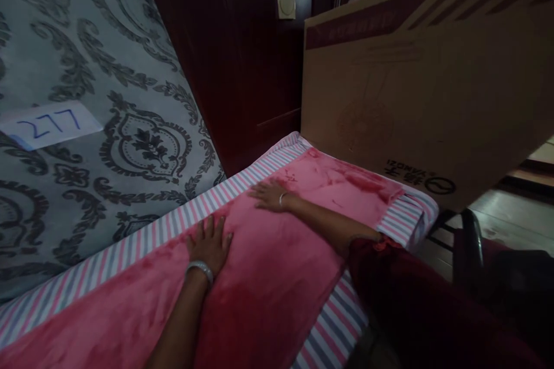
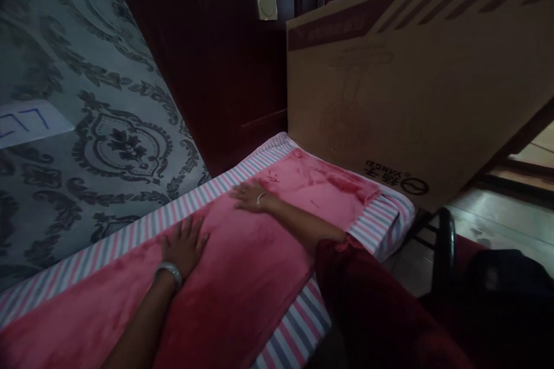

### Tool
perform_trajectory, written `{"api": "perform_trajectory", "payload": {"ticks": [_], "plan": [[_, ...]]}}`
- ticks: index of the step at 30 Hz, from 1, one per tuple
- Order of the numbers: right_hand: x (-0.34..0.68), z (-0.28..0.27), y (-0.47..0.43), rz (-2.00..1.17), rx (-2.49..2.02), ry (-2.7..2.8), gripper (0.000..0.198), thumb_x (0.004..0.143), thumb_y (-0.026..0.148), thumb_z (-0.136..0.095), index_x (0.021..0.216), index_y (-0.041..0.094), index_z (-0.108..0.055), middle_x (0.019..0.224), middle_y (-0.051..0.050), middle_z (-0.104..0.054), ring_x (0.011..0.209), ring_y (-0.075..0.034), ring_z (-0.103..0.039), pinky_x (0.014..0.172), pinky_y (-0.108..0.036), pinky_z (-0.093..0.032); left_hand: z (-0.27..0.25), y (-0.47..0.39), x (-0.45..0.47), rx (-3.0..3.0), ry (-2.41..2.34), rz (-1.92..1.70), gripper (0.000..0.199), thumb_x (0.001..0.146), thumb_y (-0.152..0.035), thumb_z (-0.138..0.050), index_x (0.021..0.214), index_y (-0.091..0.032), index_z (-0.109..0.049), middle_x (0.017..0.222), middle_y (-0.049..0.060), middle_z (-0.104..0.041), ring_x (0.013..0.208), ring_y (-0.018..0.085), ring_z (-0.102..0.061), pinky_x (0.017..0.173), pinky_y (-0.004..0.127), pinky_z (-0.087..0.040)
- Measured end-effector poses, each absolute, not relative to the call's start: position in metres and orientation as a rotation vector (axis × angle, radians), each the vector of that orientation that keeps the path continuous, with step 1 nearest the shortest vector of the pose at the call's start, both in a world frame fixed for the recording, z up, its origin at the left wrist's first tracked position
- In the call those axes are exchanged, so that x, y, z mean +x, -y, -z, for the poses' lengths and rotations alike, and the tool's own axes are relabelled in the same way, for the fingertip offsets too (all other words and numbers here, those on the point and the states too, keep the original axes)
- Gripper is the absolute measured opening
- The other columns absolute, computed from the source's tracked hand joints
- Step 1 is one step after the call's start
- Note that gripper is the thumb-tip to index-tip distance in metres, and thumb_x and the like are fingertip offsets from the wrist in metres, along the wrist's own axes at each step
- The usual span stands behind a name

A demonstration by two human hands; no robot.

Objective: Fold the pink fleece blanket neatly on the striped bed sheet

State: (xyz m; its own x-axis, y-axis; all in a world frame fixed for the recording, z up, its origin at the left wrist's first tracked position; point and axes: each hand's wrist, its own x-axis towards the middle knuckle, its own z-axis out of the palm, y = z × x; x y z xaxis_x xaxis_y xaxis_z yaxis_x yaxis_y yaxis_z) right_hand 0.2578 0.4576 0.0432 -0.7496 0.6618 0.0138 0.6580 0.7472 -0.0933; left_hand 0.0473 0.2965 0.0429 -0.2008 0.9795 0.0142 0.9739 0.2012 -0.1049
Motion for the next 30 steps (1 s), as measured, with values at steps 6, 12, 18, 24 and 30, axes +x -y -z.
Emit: {"api": "perform_trajectory", "payload": {"ticks": [6, 12, 18, 24, 30], "plan": [[0.398, -0.043, -0.568, -0.15, -1.652, 2.617, 0.063, 0.106, 0.047, -0.024, 0.163, 0.023, -0.03, 0.171, -0.007, -0.02, 0.157, -0.03, -0.016, 0.125, -0.057, -0.017, -0.034, -0.298, 0.04, -1.92, 2.365, -0.163, 0.062, 0.102, -0.045, -0.03, 0.161, -0.025, -0.034, 0.17, 0.011, -0.025, 0.157, 0.037, -0.021, 0.118, 0.067, -0.026], [0.465, -0.016, -0.619, -0.297, -1.71, 2.471, 0.065, 0.105, 0.051, -0.019, 0.164, 0.024, -0.028, 0.169, -0.002, -0.026, 0.156, -0.021, -0.023, 0.127, -0.041, -0.019, -0.023, -0.299, 0.033, -1.918, 2.355, -0.154, 0.063, 0.1, -0.046, -0.033, 0.16, -0.028, -0.035, 0.169, 0.01, -0.028, 0.157, 0.036, -0.021, 0.118, 0.068, -0.025], [0.462, -0.027, -0.614, -0.331, -1.757, 2.464, 0.062, 0.106, 0.038, -0.02, 0.163, 0.019, -0.033, 0.167, -0.001, -0.032, 0.155, -0.021, -0.026, 0.128, -0.038, -0.019, -0.026, -0.299, 0.037, -1.91, 2.373, -0.187, 0.063, 0.101, -0.045, -0.031, 0.161, -0.025, -0.033, 0.17, 0.011, -0.025, 0.157, 0.036, -0.019, 0.119, 0.068, -0.023], [0.424, -0.066, -0.57, -0.246, -1.858, 2.416, 0.062, 0.107, 0.04, -0.024, 0.16, 0.011, -0.038, 0.166, -0.016, -0.032, 0.153, -0.037, -0.029, 0.123, -0.059, -0.025, -0.039, -0.301, 0.045, -1.91, 2.407, -0.229, 0.061, 0.103, -0.042, -0.027, 0.162, -0.023, -0.03, 0.171, 0.012, -0.021, 0.158, 0.035, -0.018, 0.119, 0.065, -0.025], [0.346, -0.023, -0.468, -0.092, -1.162, 2.778, 0.065, 0.102, 0.062, -0.04, 0.161, 0.037, -0.032, 0.17, -0.001, -0.024, 0.157, -0.031, -0.017, 0.124, -0.058, -0.017, -0.039, -0.305, 0.043, -1.934, 2.4, -0.214, 0.062, 0.104, -0.041, -0.021, 0.163, -0.022, -0.027, 0.172, 0.011, -0.018, 0.158, 0.037, -0.016, 0.118, 0.068, -0.025]]}}
